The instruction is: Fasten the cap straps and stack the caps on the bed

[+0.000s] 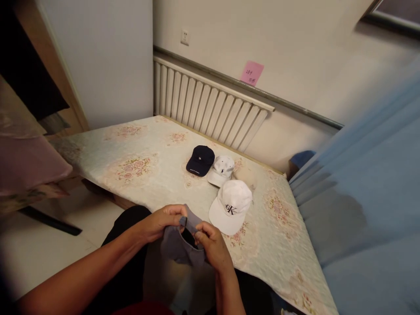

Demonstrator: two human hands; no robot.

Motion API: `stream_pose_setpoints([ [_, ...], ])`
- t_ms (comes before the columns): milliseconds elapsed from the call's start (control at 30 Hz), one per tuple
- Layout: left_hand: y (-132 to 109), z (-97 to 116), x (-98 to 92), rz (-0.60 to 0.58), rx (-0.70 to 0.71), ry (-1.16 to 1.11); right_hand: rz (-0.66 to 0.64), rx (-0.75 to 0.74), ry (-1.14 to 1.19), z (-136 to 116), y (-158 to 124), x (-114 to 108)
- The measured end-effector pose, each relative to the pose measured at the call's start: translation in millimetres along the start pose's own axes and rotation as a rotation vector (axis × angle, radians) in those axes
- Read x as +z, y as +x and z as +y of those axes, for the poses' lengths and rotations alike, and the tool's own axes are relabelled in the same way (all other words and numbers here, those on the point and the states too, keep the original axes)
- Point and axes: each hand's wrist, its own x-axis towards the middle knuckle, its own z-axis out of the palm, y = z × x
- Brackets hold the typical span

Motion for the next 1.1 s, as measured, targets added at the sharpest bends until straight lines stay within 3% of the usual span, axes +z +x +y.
stream_pose_setpoints([
  [100, -0.8, 9.3, -6.9, 0.042, 0.102, -0.122, 0.106, 0.044, 0.062, 5.7, -2.1, -1.9],
  [200, 4.8, 21.4, -11.9, 0.165, 0.153, -0.166, 0.198, 0.031, 0.084, -4.3, -7.5, 6.7],
  [333, 15.3, 42.2, -20.8, 0.326, 0.204, -0.112, 0.012, -0.002, -0.233, -33.1, -4.3, 19.2],
  [433, 14.8, 64.3, -33.7, 0.303, 0.204, -0.078, -0.047, -0.056, -0.184, -49.9, 18.3, 18.0],
  [567, 8.1, 103.7, -65.8, 0.214, 0.21, -0.007, 0.041, -0.069, 0.112, -69.9, 77.9, 11.5],
  [667, 23.0, 136.7, -108.0, 0.231, 0.139, 0.161, -0.018, -0.049, 0.184, -83.9, 147.2, 15.0],
  [733, 47.7, 156.4, -144.9, 0.352, 0.129, 0.326, -0.032, -0.056, 0.082, -87.4, 205.6, 20.5],
  [800, 76.9, 169.3, -185.0, 0.633, 0.215, 0.579, 0.057, -0.081, -0.089, -83.5, 267.0, 25.5],
  [867, 100.1, 170.1, -222.2, 0.973, 0.256, 0.925, 0.138, -0.087, -0.167, -72.4, 319.4, 28.6],
  [967, 110.8, 143.0, -259.3, 1.107, 0.225, 1.017, 0.277, -0.094, -0.286, -45.2, 355.2, 32.7],
  [1033, 103.9, 110.1, -267.8, 1.173, 0.168, 1.149, 0.29, -0.101, -0.342, -23.2, 343.6, 38.6],
  [1100, 91.6, 73.0, -264.6, 1.211, 0.098, 1.31, 0.226, -0.103, -0.37, -0.8, 308.6, 47.5],
])
